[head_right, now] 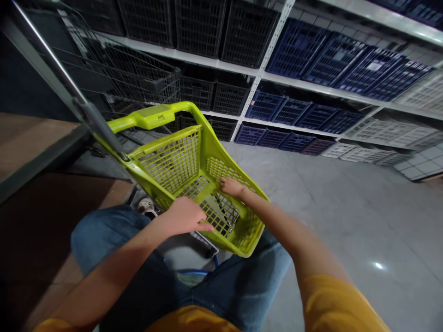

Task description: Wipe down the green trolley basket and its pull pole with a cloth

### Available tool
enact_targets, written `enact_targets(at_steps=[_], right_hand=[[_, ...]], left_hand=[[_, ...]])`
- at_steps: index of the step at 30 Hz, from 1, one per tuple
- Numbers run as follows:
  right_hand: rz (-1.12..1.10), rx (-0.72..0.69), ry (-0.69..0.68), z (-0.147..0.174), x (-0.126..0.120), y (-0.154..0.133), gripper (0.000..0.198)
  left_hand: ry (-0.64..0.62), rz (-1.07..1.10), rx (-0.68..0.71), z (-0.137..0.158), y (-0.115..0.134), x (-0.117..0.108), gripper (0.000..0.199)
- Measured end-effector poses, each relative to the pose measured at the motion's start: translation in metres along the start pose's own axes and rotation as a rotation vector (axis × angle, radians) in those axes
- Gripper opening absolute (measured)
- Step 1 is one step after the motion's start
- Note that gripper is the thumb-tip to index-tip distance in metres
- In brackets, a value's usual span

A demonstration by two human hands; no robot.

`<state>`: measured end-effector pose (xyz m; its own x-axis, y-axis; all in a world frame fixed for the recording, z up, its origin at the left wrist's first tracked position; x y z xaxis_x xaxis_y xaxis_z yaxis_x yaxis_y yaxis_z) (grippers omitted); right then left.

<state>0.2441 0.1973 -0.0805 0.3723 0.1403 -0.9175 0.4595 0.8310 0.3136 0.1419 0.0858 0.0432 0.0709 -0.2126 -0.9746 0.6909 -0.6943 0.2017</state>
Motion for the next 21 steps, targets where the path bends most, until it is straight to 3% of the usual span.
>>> enact_targets(at_steps=[6,8,12,16,21], right_hand=[[0.045,0.272,0.258,-0.07,-0.073,0.072,0.033],[0.053,0.338,0.331,-0.08,-0.079,0.081,0.033],[0.022,0.226,0.214,-0.081,-0.033,0.049,0.028],[0.025,0.095,0.048,-0.055,0.019,0.005,0.023],[0.008,0.027,-0.03,-0.024,0.045,-0.025,0.02]], left_hand=[[0.002,0.014,-0.045,-0.002,-0.003,0.007,0.078],[0.027,0.004,-0.072,-0.003,-0.005,0.007,0.079],[0.022,-0.025,-0.088,-0.004,-0.007,0.008,0.069],[-0.057,-0.032,-0.081,-0.006,-0.007,0.01,0.063],[-0.056,-0.048,-0.098,-0.005,-0.011,0.012,0.063]])
Point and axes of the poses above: each hand's wrist, its own z-axis away from the middle knuckle, its own x-axis out of the palm, y = z × x, the point moved 10 cm from there along -z, towards the middle knuckle, and after that the axes turned 7 degrees about y, right-handed, at the moved point
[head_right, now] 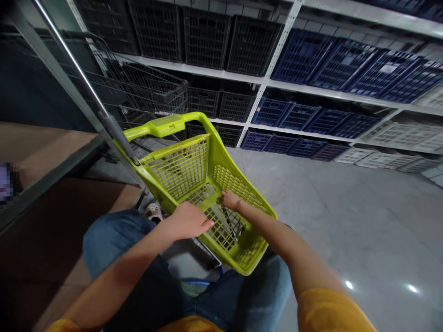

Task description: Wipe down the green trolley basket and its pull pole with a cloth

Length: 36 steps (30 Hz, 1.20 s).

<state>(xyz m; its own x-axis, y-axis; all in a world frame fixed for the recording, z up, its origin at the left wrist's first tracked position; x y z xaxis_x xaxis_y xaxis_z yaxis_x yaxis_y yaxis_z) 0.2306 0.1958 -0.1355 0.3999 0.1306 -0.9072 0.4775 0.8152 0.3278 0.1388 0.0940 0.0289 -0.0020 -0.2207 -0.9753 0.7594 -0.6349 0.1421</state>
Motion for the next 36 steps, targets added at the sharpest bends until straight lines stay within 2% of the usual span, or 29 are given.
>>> enact_targets(at_steps=[3,5,8,12,14,16,18,21,24,26,29,34,36], right_hand=[[-0.009,-0.021,0.022,0.0,0.0,-0.003,0.019],[-0.004,-0.016,0.04,-0.011,-0.01,0.007,0.018],[0.008,0.036,0.111,-0.039,-0.045,0.037,0.02],[0.019,0.255,0.337,-0.071,-0.109,0.092,0.027],[0.017,0.312,0.391,-0.079,-0.118,0.102,0.03],[0.002,0.284,0.315,-0.087,-0.099,0.092,0.03],[-0.013,0.22,0.184,-0.087,-0.066,0.069,0.026],[-0.018,0.166,0.082,-0.072,-0.024,0.034,0.022],[-0.015,0.146,0.051,-0.05,-0.006,0.015,0.023],[-0.014,0.121,0.034,-0.038,-0.007,0.016,0.024],[-0.004,0.085,0.048,-0.027,-0.032,0.038,0.025],[0.075,0.159,0.328,-0.011,-0.121,0.092,0.027],[0.082,0.164,0.345,-0.001,-0.133,0.094,0.026]], left_hand=[[0.043,-0.025,0.017,0.001,0.0,0.001,0.058],[0.042,-0.036,0.024,0.001,0.0,0.002,0.052],[0.022,-0.035,0.034,0.001,0.001,0.003,0.048],[0.024,-0.022,0.016,0.003,0.002,0.001,0.047],[0.027,-0.015,0.001,0.004,0.001,0.0,0.047],[0.023,-0.008,-0.018,0.005,0.001,0.0,0.047],[0.015,-0.004,-0.043,0.004,-0.001,0.0,0.048],[0.01,-0.011,-0.074,0.002,-0.002,0.0,0.049],[0.029,-0.019,-0.067,0.0,-0.001,-0.001,0.05],[0.048,-0.026,-0.048,0.0,0.0,-0.001,0.05],[0.077,-0.045,-0.037,0.0,0.0,-0.001,0.05],[0.108,-0.082,-0.032,0.003,0.001,-0.005,0.05],[0.098,-0.086,-0.041,0.004,0.001,-0.006,0.051]])
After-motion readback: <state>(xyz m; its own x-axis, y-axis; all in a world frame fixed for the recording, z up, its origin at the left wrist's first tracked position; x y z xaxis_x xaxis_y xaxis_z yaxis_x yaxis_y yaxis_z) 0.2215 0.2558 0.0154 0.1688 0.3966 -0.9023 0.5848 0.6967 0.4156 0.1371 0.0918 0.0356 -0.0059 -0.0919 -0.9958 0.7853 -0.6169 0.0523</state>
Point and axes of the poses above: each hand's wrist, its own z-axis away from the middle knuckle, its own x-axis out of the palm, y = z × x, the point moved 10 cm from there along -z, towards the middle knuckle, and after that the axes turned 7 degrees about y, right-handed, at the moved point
